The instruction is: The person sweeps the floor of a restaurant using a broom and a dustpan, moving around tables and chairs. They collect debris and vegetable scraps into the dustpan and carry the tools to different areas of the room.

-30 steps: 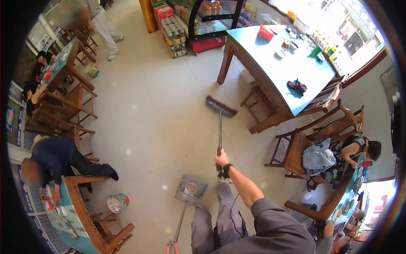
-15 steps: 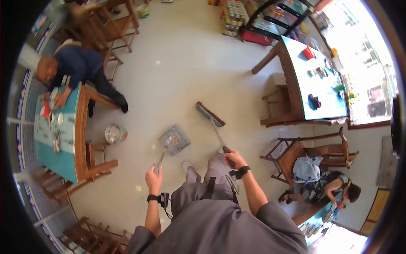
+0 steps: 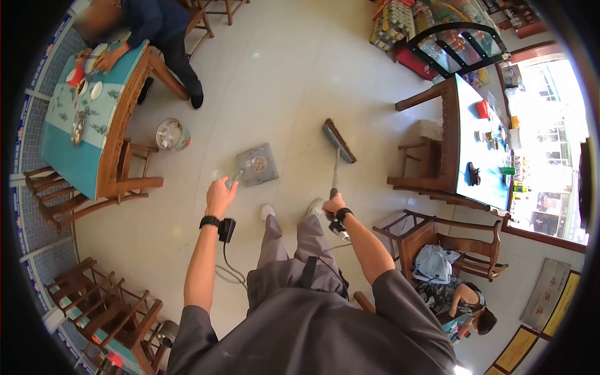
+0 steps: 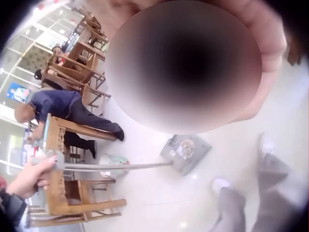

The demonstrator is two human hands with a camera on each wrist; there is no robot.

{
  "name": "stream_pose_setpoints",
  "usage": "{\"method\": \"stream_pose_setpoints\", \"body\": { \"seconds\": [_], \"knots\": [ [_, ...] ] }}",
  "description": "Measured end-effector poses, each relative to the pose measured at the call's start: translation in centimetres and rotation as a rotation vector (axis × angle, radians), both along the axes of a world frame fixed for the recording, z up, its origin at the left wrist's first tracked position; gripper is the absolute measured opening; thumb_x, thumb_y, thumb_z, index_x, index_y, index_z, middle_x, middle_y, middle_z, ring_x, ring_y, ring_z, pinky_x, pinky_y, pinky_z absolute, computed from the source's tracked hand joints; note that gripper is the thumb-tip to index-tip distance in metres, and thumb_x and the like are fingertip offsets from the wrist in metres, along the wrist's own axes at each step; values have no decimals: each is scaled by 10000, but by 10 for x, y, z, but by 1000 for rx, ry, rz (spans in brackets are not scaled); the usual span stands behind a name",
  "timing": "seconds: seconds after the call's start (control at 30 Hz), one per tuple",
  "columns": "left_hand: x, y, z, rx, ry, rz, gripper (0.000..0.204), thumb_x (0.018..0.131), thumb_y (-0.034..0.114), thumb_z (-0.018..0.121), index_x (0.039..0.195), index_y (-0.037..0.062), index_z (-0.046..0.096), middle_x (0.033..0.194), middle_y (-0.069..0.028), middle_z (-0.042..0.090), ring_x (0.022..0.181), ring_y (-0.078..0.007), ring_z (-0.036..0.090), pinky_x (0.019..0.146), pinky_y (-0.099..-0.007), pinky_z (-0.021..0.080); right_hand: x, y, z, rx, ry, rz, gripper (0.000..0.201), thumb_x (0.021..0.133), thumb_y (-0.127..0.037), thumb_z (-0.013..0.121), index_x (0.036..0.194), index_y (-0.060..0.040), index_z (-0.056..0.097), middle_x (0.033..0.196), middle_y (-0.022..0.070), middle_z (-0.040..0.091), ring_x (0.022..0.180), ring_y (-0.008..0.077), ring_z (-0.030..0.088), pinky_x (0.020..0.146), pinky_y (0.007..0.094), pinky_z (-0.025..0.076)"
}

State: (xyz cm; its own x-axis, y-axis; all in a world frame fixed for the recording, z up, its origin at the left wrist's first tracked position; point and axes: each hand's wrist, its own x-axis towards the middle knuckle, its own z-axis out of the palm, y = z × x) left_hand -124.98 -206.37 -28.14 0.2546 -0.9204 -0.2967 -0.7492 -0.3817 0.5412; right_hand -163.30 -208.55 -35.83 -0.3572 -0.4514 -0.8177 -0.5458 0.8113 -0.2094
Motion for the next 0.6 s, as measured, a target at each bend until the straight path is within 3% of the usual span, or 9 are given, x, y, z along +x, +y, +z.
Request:
{"method": "stream_pose_setpoints", "body": {
  "seconds": [0.03,0.1,0.13,0.23,0.27,0.37,0.43,0.53,0.6],
  "knots": [
    [0,-4,3,11,0,-2,433,746,350,628,1015,10,612,892,-228,617,864,-375,581,727,-422,471,34,2,33,4,41,47,604,588,8,639,1100,42,322,746,174,554,503,235,574,392,360,468],
    [-6,-11,3,18,13,13,432,745,346,631,1018,11,610,908,-220,619,879,-370,579,739,-416,471,44,35,-14,-56,-63,26,596,603,15,602,1123,51,315,729,151,554,532,240,582,407,358,471],
    [-8,-16,2,26,11,11,432,749,341,629,1023,9,606,928,-214,618,894,-359,579,748,-411,471,56,51,-6,-93,-149,14,586,631,6,597,1137,47,304,690,127,543,518,220,573,398,327,454],
    [-16,-30,8,55,20,8,430,756,332,626,1035,7,599,960,-202,618,921,-340,578,765,-401,470,103,67,108,44,-422,-131,513,682,7,590,1114,16,313,659,91,525,485,173,542,394,278,424],
    [-18,-30,11,76,23,6,429,759,328,624,1042,6,596,971,-197,617,934,-332,577,774,-396,470,97,68,118,45,-419,-132,513,682,7,590,1114,16,313,659,91,525,485,173,542,394,278,424],
    [-19,-30,13,84,33,20,429,763,321,623,1050,4,592,974,-196,617,938,-327,576,780,-394,469,29,44,136,222,-853,-281,198,747,-2,581,882,-66,451,574,-7,462,442,67,447,386,215,371],
    [-14,-28,11,83,31,39,430,761,322,625,1051,5,592,977,-193,617,939,-326,576,782,-393,468,-19,19,170,287,-875,-414,113,801,-44,540,806,-81,433,580,-38,417,442,23,375,365,163,328],
    [-7,-20,13,106,41,68,434,759,326,628,1052,7,592,985,-191,615,941,-324,575,786,-392,467,-47,7,227,372,-1000,-707,96,813,-15,499,813,-61,415,618,3,411,476,24,387,360,152,312],
    [3,-11,12,123,45,80,437,759,330,630,1052,9,592,989,-192,613,942,-324,574,788,-391,466,-45,16,240,261,-941,-546,181,784,20,506,919,-58,415,628,22,421,455,46,388,369,173,323]
  ]
}}
